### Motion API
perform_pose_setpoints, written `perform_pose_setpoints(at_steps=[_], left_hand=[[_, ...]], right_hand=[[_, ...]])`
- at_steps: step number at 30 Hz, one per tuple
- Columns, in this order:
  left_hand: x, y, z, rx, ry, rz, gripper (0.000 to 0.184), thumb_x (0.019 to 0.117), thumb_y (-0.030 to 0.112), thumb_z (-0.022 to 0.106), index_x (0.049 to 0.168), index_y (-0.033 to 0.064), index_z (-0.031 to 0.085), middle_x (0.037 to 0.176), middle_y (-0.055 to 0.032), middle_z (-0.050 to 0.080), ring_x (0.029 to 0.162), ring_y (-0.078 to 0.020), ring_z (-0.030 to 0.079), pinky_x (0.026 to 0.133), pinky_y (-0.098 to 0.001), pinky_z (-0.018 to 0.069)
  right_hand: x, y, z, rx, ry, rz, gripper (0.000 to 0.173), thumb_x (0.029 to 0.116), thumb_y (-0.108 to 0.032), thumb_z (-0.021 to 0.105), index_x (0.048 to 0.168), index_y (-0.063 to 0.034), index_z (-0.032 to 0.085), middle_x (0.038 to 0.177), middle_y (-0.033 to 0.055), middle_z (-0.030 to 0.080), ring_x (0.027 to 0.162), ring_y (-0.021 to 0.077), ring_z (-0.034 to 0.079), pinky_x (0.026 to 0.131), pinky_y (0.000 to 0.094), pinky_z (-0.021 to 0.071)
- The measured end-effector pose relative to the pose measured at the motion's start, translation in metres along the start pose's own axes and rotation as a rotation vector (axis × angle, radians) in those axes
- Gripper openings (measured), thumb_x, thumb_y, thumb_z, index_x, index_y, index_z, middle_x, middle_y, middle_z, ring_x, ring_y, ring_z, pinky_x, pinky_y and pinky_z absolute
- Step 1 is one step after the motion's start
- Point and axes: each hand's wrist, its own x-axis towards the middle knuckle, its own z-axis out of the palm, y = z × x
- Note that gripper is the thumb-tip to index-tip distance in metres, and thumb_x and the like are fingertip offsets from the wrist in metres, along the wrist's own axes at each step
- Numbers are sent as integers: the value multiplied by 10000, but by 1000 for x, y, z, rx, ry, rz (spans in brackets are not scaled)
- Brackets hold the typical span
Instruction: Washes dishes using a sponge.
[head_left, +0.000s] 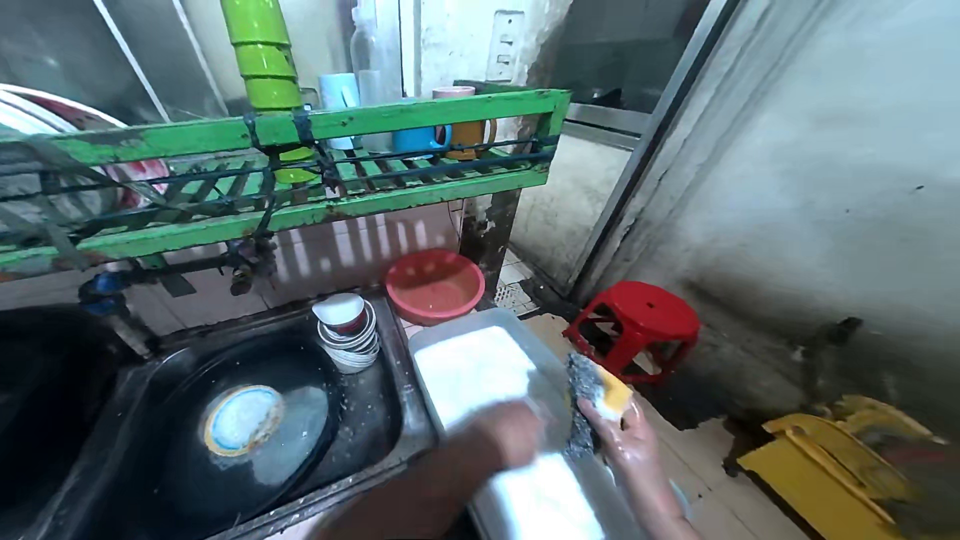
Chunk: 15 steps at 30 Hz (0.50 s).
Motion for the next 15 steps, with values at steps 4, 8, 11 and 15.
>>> perform_pose_setpoints(at_steps=[4,8,11,15], left_hand=[[26,36,56,251,-426,86,607,977,495,640,1300,-20,636,1301,-250,638,1251,-423,579,1134,-626,347],[30,22,78,274,-386,1,581,1035,452,540,1310,-54,618,1343,-254,628,1304,-426,556,1171,-614,320],[22,25,70,10,-250,-161,391,1081,243,461,1291,-38,634,1334,-271,620,1293,-441,553,1123,-598,396],[41,3,52,-228,-91,-235,372,1037,251,556,1268,-24,652,1280,-255,651,1226,-420,610,1029,-633,473]], right_hand=[[-2,3,-2,-5,-30,-117,660,833,-161,742,1377,130,510,1424,296,519,1303,274,543,1095,384,456],[-4,3,-5,-38,-72,-121,683,852,-185,734,1398,140,484,1416,319,519,1299,309,544,1098,414,448],[-6,1,-6,26,-52,-62,642,879,-145,717,1401,139,473,1387,297,546,1249,247,575,1059,373,479],[-5,-9,-12,211,66,71,590,947,-124,620,1443,104,396,1308,190,578,1109,55,606,949,248,528]])
